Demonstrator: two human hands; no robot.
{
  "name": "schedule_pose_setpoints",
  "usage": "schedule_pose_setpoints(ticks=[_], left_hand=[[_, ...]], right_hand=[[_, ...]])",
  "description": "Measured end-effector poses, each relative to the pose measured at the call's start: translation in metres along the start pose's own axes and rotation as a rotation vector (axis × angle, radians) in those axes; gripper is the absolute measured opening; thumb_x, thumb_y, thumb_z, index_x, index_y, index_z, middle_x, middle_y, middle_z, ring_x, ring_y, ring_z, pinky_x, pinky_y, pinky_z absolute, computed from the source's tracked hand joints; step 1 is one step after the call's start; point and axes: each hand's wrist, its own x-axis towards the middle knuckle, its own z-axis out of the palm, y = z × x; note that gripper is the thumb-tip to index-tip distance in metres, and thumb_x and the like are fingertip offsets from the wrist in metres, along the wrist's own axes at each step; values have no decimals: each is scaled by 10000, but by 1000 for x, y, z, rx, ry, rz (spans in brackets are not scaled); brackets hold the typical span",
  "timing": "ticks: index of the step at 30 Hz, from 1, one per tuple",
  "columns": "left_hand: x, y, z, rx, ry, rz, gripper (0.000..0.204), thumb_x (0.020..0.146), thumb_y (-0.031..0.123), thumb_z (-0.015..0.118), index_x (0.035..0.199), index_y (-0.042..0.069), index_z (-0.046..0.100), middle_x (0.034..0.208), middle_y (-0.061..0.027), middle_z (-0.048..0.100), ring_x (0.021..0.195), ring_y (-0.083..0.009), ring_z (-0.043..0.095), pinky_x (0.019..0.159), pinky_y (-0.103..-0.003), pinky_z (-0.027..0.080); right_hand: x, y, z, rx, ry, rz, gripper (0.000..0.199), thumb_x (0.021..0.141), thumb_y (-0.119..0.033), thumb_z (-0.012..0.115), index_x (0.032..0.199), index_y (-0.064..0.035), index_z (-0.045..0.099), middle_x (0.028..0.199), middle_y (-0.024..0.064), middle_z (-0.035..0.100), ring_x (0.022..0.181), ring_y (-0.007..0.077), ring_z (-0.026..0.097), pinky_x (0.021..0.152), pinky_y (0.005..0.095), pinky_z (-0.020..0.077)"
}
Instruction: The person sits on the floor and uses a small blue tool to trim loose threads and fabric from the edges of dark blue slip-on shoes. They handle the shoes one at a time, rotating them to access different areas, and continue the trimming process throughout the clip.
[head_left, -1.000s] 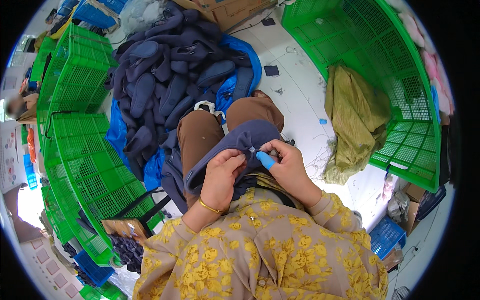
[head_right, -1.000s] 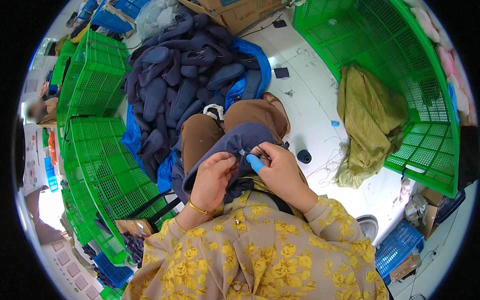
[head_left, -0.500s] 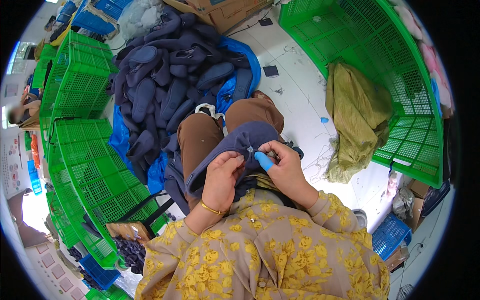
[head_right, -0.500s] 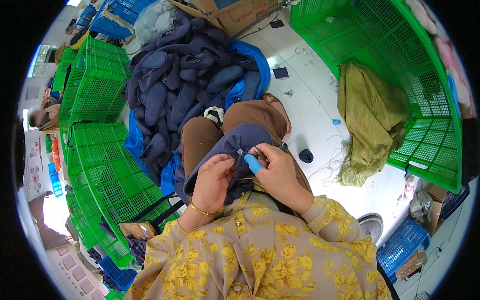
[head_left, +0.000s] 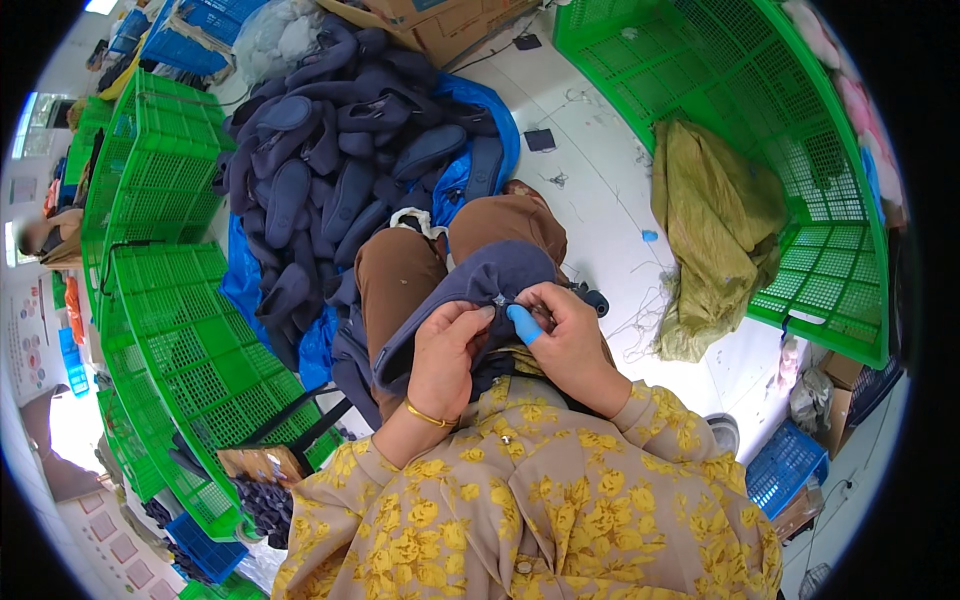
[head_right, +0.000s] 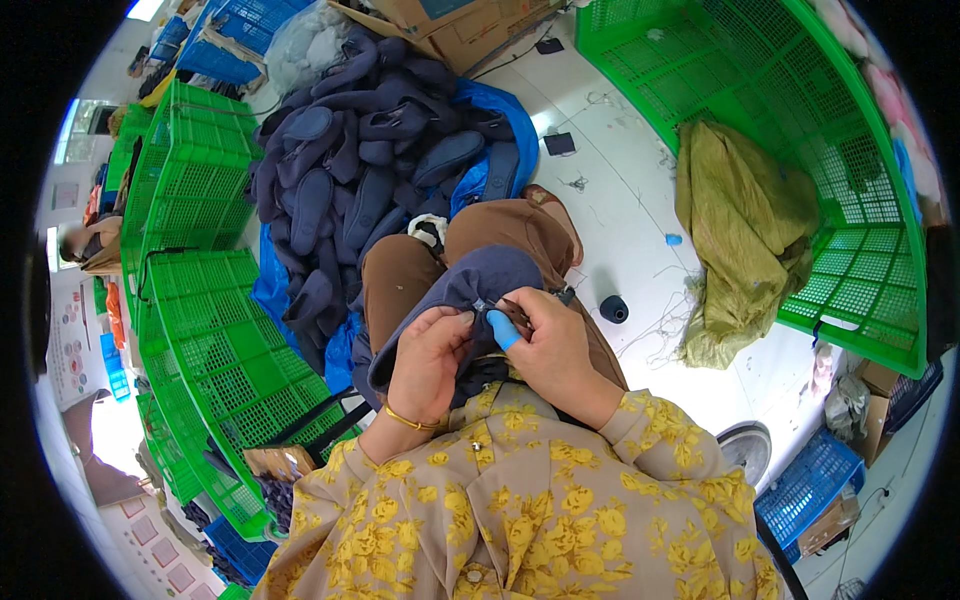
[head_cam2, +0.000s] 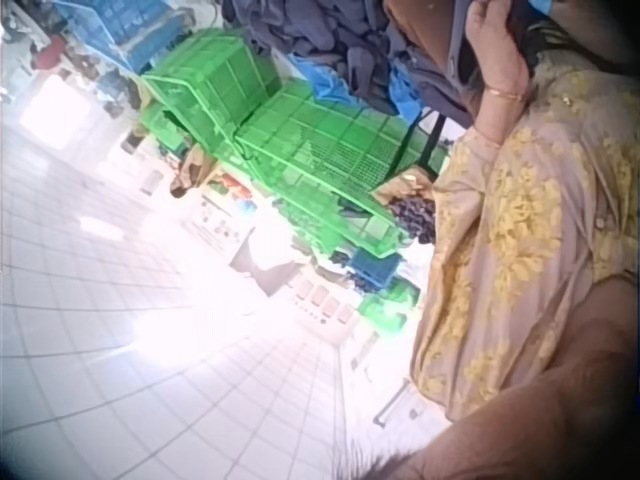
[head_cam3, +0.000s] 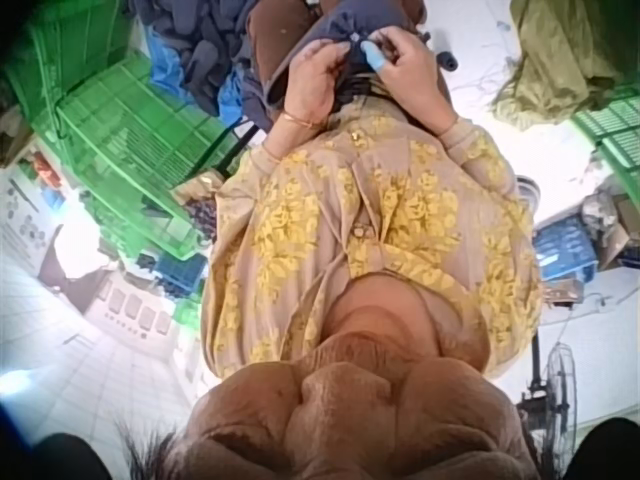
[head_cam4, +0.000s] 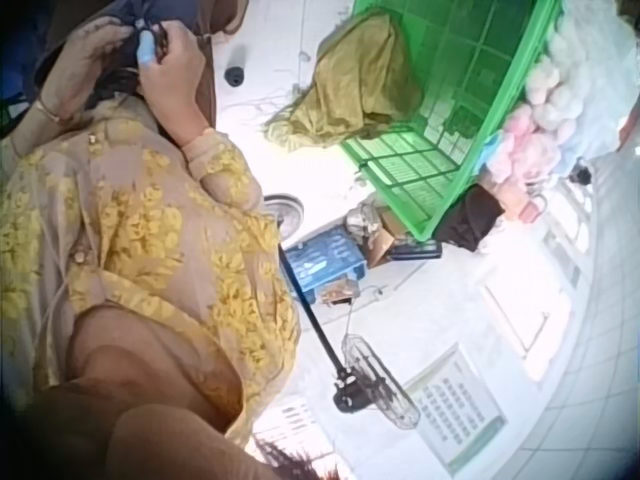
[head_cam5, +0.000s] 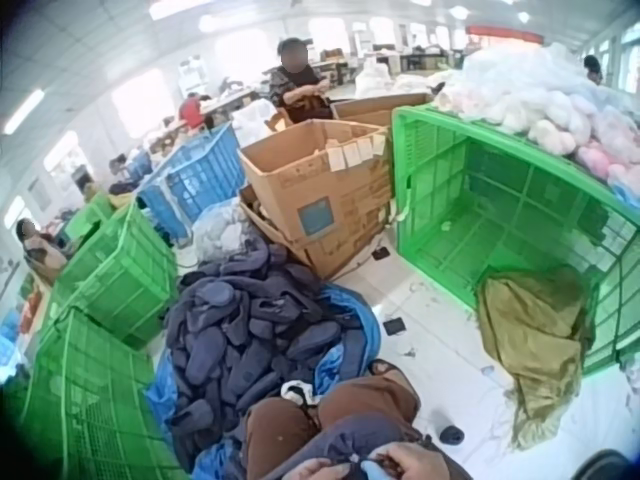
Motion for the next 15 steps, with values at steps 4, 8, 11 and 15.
schedule_pose_setpoints(ticks=[4,8,11,15], left_hand=[[3,-3,-1,35,5,16,147,867,133,732,916,31,639,812,16,601,705,-56,510,653,-187,404],[2,-2,12,160,68,90,187,870,173,753,864,32,630,747,37,562,652,-36,462,588,-183,354],[4,-3,11,183,78,95,195,876,174,750,825,31,627,717,48,544,626,-26,435,558,-189,331],[5,-5,10,205,78,107,201,881,175,746,818,24,630,724,43,546,626,-30,437,557,-191,336]], right_hand=[[-1,0,0,-19,12,-15,132,835,-101,709,917,-38,627,785,97,630,606,212,591,554,321,462],[-2,1,1,-71,24,-51,139,817,-82,700,930,-53,625,790,99,632,621,235,615,552,336,476],[-3,1,3,-106,40,-88,146,801,-61,686,932,-64,621,793,98,631,622,251,625,549,343,481],[-5,5,5,-119,50,-141,162,780,-37,673,928,-69,615,800,95,632,617,260,630,544,347,483]])
